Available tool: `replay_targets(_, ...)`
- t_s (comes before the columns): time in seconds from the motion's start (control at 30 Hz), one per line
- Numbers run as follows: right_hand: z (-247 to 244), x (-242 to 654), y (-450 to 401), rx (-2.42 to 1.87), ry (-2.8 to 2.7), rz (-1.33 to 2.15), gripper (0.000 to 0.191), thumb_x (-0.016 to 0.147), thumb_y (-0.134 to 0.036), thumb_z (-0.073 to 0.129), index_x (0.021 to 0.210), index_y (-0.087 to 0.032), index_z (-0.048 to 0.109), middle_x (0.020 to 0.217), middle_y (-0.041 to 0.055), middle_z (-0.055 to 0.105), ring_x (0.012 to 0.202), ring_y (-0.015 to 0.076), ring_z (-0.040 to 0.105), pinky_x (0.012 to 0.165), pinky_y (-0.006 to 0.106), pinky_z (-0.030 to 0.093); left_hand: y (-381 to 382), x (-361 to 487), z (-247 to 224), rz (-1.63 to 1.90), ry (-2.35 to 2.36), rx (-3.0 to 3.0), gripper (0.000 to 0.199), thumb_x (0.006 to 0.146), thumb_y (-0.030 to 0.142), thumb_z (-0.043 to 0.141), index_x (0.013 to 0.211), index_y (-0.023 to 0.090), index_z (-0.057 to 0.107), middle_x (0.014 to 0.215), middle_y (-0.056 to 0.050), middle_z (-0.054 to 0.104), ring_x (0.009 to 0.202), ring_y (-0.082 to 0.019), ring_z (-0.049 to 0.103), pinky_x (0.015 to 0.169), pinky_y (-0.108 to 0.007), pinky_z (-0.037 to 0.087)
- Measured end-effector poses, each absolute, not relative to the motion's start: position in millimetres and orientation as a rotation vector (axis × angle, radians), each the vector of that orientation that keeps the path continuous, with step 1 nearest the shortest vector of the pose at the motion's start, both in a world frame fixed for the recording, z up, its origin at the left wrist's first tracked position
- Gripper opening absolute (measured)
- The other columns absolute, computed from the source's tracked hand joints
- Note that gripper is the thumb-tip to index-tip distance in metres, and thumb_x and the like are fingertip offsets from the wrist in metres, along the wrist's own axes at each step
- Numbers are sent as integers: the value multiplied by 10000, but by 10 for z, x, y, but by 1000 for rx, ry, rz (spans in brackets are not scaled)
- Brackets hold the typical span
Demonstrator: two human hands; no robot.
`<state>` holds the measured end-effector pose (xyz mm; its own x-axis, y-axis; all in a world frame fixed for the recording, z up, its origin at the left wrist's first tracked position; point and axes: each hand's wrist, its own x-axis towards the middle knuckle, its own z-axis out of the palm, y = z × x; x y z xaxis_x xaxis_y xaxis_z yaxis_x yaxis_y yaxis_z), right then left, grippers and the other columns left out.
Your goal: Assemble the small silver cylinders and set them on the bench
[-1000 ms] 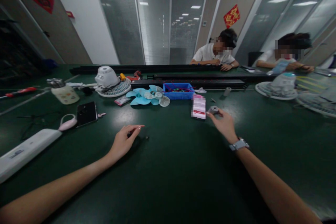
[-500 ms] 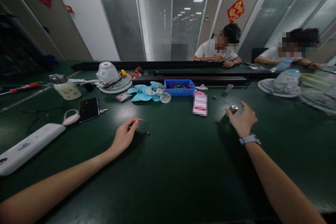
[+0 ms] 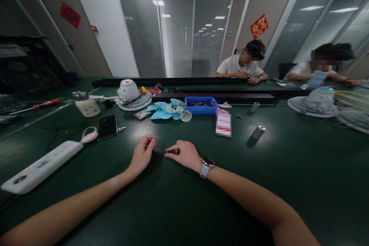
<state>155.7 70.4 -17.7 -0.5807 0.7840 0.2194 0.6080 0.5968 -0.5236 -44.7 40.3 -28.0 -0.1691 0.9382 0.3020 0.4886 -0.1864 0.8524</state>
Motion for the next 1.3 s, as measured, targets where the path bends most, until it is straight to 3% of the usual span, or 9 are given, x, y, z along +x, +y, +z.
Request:
replay_targets(0.23, -101, 1889, 786, -1068, -2241, 428, 236, 898, -434, 607, 1023, -293, 750, 771, -1, 628, 656, 134, 551, 585, 262, 385, 397, -452, -267, 1285, 1616, 1639, 304, 930, 407, 427, 1057, 191, 599, 823, -20, 617, 757, -189, 592, 704, -311, 443)
replay_targets(0.43, 117, 3134, 1066, -1302, -1802, -332, 284, 916, -409, 547, 963, -195, 728, 990, 89, 683, 930, 235, 614, 840, 371, 450, 424, -461, -309, 1281, 1606, 1623, 296, 918, 419, 447, 1046, 198, 596, 860, -29, 633, 806, -202, 604, 731, -320, 445)
replay_targets(0.53, 42, 3761, 1165, -1496, -1683, -507, 312, 911, -405, 512, 962, -178, 720, 1055, 114, 683, 983, 258, 613, 861, 389, 454, 431, -465, -324, 1275, 1609, 1623, 300, 917, 430, 452, 1050, 204, 596, 867, -30, 634, 807, -205, 602, 731, -324, 442)
replay_targets(0.73, -133, 4169, 1185, -1858, -1614, -391, 351, 902, -438, 471, 1001, -209, 718, 981, 86, 716, 812, 239, 625, 676, 337, 443, 410, -465, -303, 1284, 1629, 1608, 295, 906, 422, 458, 1042, 199, 595, 858, -34, 638, 798, -205, 602, 734, -326, 447)
replay_targets(0.9, -106, 4196, 1216, -1767, -1578, -571, 323, 900, -394, 470, 966, -181, 703, 1046, 109, 705, 957, 247, 605, 798, 338, 427, 401, -456, -282, 1285, 1622, 1624, 285, 900, 406, 456, 1032, 193, 592, 848, -33, 641, 773, -200, 609, 720, -318, 456)
replay_targets(1.17, -159, 4315, 1238, -1958, -1454, -432, 299, 898, -352, 477, 1021, -184, 691, 1091, 130, 691, 978, 252, 602, 751, 328, 400, 383, -439, -234, 1259, 1631, 1638, 280, 904, 400, 459, 1033, 195, 598, 808, -27, 638, 761, -204, 617, 695, -316, 457)
replay_targets(1.3, -157, 4348, 1237, -1987, -1377, -379, 288, 902, -329, 490, 1049, -169, 679, 1004, 128, 710, 910, 239, 621, 735, 321, 393, 394, -447, -252, 1241, 1626, 1656, 279, 911, 399, 462, 1047, 194, 595, 831, -31, 644, 773, -202, 619, 704, -319, 460)
